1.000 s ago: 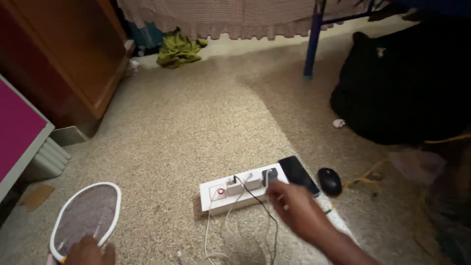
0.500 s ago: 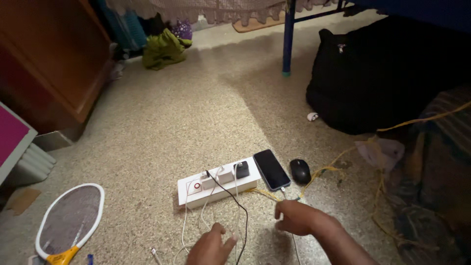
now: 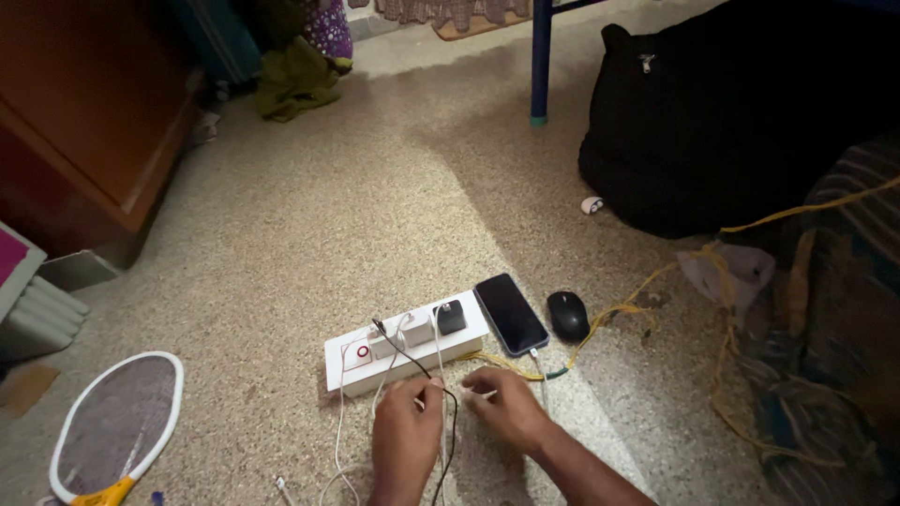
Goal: The person organizes several electronic devices and their charging accessories on the floor. They handle a smartphone, a computer mouse, a yellow electric fly swatter, a pink hair trimmer, multiple charging cables, and power adapters, then plug the adapters into a white power strip.
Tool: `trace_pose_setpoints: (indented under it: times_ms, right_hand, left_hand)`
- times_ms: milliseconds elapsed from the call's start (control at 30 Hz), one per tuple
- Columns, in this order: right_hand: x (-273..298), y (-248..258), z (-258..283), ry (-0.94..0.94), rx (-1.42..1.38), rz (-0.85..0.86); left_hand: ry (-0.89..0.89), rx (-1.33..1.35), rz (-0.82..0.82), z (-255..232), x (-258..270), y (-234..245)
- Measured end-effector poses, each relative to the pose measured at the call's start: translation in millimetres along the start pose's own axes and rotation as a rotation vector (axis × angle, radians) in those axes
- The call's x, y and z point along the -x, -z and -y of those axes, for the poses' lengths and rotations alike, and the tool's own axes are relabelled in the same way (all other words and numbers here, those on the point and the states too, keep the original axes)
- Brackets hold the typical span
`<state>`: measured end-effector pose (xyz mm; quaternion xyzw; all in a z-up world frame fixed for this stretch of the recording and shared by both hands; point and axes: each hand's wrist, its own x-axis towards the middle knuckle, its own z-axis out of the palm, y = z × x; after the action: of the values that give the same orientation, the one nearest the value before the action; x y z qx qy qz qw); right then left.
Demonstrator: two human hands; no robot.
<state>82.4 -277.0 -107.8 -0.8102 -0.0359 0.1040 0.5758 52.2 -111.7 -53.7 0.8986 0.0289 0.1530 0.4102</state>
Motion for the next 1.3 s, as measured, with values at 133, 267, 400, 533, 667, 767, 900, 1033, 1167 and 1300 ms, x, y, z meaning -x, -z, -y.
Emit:
trace_pose_setpoints:
  times_ms: [133, 267, 400, 533, 667, 767, 900, 1033, 1167, 1300]
  right_hand:
    - [1.8, -19.7, 17.8, -0.101, -0.398, 0.209]
    - [4.0, -7.3, 42.4, -0.148, -0.382, 0.239]
    - [-2.7, 19.5, 62.8, -0.089, 0.123, 0.109]
    - [-7.1, 55.7, 76.8, -0.101, -0.485, -0.036]
    - [0.8, 78.5, 94.5, -0.045, -1.129, -0.004]
    - [9.4, 78.5, 111.9, -0.182, -1.118, -0.145]
    - [10.4, 73.6, 121.5, -0.094, -1.059, -0.074]
    - [-6.3, 70.4, 94.9, -0.058, -0.805, -0.115]
    - [-36.2, 61.1, 49.5, 0.067, 0.153, -0.413]
    - [-49.1, 53.9, 10.2, 0.183, 0.735, -0.469]
  left_hand:
    - [0.3, 0.164, 0.169, 12.5, -3.4, 9.0]
    - [0.519, 0.367, 0.085, 41.1, -14.2, 20.9]
    - [0.385, -0.157, 0.09, 75.3, -19.6, 38.0]
    - [0.459, -0.716, 0.382, 88.2, -18.0, 61.9]
    - [0.517, -0.811, 0.519, 59.2, -11.1, 70.6]
    - [0.486, -0.58, 0.583, 20.3, -5.3, 60.4]
    - [0.429, 0.303, 0.637, -21.3, 2.5, 34.2]
    - [0.306, 0.627, 0.828, -31.3, 11.7, 21.5]
    - [0.532, 0.768, 0.537, -26.2, 4.2, 22.8]
    - [0.594, 0.744, 0.203, -18.4, -17.9, 39.6]
